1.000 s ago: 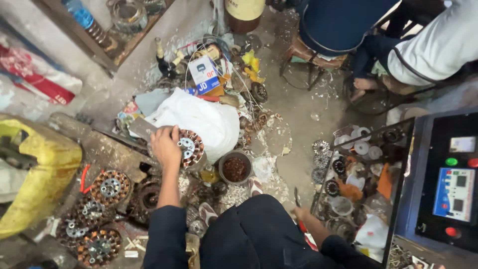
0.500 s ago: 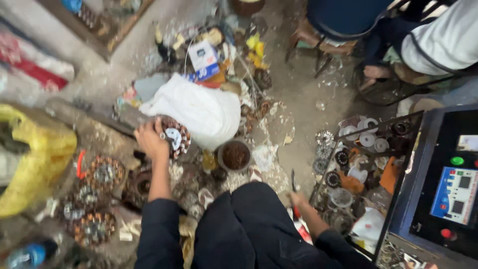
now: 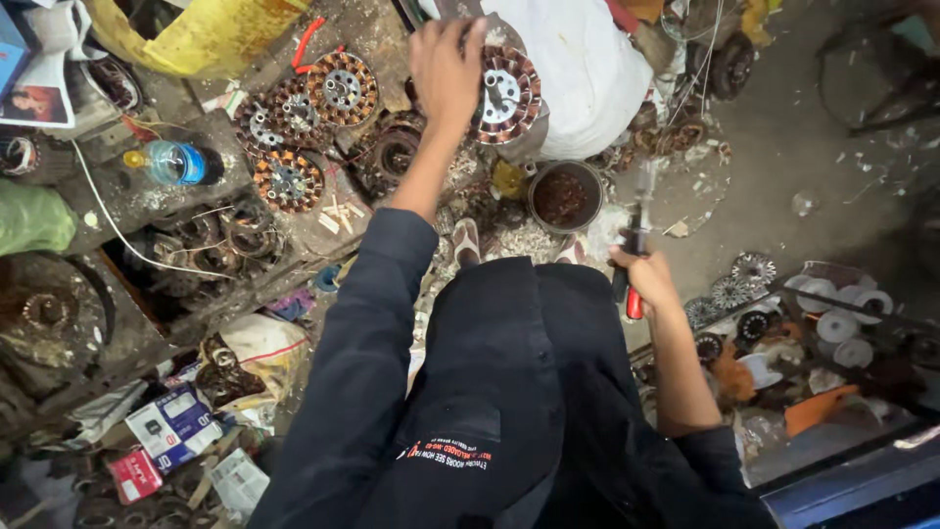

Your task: The person uses pliers to repeatedly pull copper wire out of the slots of a circular motor stator. They hold the stator with one hand and extract the wire with the other, working on a cluttered workbench.

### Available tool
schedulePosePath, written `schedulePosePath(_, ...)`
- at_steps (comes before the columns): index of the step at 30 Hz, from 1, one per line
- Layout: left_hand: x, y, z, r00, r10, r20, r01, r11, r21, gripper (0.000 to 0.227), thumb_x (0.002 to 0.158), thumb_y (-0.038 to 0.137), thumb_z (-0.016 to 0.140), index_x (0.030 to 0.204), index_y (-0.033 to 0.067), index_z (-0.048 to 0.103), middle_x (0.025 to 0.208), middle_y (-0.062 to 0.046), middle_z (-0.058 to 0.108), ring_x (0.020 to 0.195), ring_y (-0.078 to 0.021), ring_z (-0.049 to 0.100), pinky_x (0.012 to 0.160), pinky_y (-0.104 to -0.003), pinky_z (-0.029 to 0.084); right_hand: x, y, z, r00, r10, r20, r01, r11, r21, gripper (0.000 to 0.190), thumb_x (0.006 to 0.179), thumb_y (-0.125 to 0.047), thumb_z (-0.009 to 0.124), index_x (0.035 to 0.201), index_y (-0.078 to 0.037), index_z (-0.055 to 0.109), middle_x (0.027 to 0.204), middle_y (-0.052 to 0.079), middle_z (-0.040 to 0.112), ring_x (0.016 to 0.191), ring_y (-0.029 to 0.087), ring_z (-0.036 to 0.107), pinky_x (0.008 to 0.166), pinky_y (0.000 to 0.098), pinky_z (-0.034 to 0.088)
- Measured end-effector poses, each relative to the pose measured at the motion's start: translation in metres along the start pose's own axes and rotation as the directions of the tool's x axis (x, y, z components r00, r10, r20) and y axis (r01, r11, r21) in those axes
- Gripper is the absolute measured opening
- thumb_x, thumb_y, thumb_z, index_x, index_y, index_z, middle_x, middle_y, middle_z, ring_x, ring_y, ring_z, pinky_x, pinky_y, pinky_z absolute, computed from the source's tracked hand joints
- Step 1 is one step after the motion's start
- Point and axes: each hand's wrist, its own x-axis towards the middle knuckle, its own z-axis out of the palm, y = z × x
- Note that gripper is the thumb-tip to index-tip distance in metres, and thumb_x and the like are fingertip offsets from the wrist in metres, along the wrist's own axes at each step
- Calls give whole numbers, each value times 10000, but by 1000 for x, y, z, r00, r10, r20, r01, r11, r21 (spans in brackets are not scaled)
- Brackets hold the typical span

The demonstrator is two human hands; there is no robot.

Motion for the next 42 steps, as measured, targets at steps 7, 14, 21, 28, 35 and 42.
schedulePosePath(7, 3, 13, 5, 990, 39, 132, -24, 993, -116, 349, 954, 410, 671, 1003, 93, 808, 1080, -68, 738, 1075, -306, 591, 957, -435, 483, -42, -82, 53, 939, -5, 344, 12, 1000, -19, 299, 952, -195, 703, 1215, -56, 672, 981, 19, 727, 873, 121, 677, 759, 297, 533)
schedulePosePath(14, -1, 16, -8, 994, 89, 63, -79, 986, -148, 294, 963, 352, 678, 996, 83, 793, 1084, -101, 730, 1059, -357, 599, 953, -473, 466, -70, -123, 95, 860, 38, 509, -18, 999, -44, 342, 992, -241, 639, 1292, -79, 667, 985, 23, 743, 882, 131, 718, 730, 273, 535)
schedulePosePath(21, 0, 19, -4, 996, 87, 31, -82, 988, -131, 274, 939, 347, 669, 1007, 120, 807, 989, -157, 747, 1026, -379, 641, 954, -514, 452, -73, -133, 108, 851, 88, 517, -58, 996, -74, 377, 989, -257, 639, 1319, -75, 650, 985, 26, 742, 885, 136, 710, 710, 281, 526)
schedulePosePath(28, -1, 18, 0, 999, 21, 42, -15, 992, -128, 274, 918, 363, 688, 993, 130, 812, 972, -176, 745, 989, -384, 648, 914, -511, 470, -70, -144, 109, 804, 136, 579, -155, 988, -16, 425, 994, -269, 633, 1359, -51, 647, 972, 49, 748, 867, 175, 720, 711, 311, 528)
schedulePosePath(35, 0, 21, 1, 997, 70, 17, -66, 983, -170, 285, 940, 352, 665, 964, 99, 794, 1048, -126, 739, 1071, -361, 609, 946, -507, 452, -64, -153, 111, 847, 211, 488, -189, 977, -93, 400, 964, -253, 632, 1318, -69, 658, 996, 50, 768, 892, 199, 748, 788, 342, 589)
schedulePosePath(42, -1, 18, 9, 995, 92, 50, -87, 992, -93, 384, 991, 395, 624, 932, 42, 763, 1069, -120, 713, 1105, -330, 580, 1057, -512, 391, -39, -127, 108, 904, 16, 428, 145, 928, -342, 350, 1017, -299, 737, 1101, 40, 747, 921, 97, 764, 840, 196, 712, 864, 344, 558)
